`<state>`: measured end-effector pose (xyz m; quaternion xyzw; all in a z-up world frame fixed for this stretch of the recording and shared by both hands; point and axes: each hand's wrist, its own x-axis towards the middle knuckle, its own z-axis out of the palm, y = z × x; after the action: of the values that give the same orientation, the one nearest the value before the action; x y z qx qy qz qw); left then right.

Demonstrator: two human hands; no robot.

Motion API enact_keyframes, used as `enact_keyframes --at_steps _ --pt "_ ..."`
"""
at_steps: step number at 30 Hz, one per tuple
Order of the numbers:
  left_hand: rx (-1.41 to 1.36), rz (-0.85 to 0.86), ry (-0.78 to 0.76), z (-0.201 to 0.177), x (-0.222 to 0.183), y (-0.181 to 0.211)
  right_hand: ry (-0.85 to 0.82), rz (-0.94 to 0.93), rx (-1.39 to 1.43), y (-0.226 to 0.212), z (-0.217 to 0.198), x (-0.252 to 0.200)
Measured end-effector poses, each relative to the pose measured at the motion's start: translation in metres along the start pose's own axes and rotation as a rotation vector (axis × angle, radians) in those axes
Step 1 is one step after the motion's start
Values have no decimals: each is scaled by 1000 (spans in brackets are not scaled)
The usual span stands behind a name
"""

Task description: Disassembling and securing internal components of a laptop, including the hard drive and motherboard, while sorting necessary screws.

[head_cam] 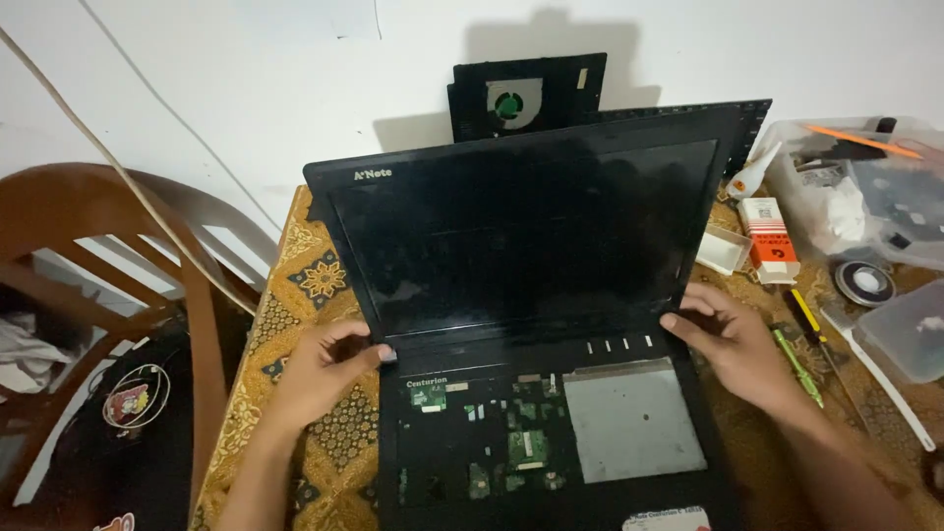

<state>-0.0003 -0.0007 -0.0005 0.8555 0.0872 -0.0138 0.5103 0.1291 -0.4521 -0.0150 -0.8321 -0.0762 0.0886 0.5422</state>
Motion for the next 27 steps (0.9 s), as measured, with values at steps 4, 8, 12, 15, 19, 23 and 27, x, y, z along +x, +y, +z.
enact_keyframes --at_steps 4,8,12,15,19,23,27 --pt "-7 -47 60 2 -3 11 23 -54 68 10 4 5" --pt "-73 -1 104 0 -5 18 37 -75 97 26 2 8" --pt "33 41 146 -3 -11 25 79 28 -55 53 -2 15" --pt "16 66 143 -6 -14 20 79 -92 -224 52 -4 15" --pt "-57 187 123 -8 -17 10 153 -328 -525 50 -5 14" --pt "11 139 168 -4 -24 16 100 -187 -281 71 -2 16" --pt "123 82 283 9 -23 20 127 -156 -216 79 -1 20"
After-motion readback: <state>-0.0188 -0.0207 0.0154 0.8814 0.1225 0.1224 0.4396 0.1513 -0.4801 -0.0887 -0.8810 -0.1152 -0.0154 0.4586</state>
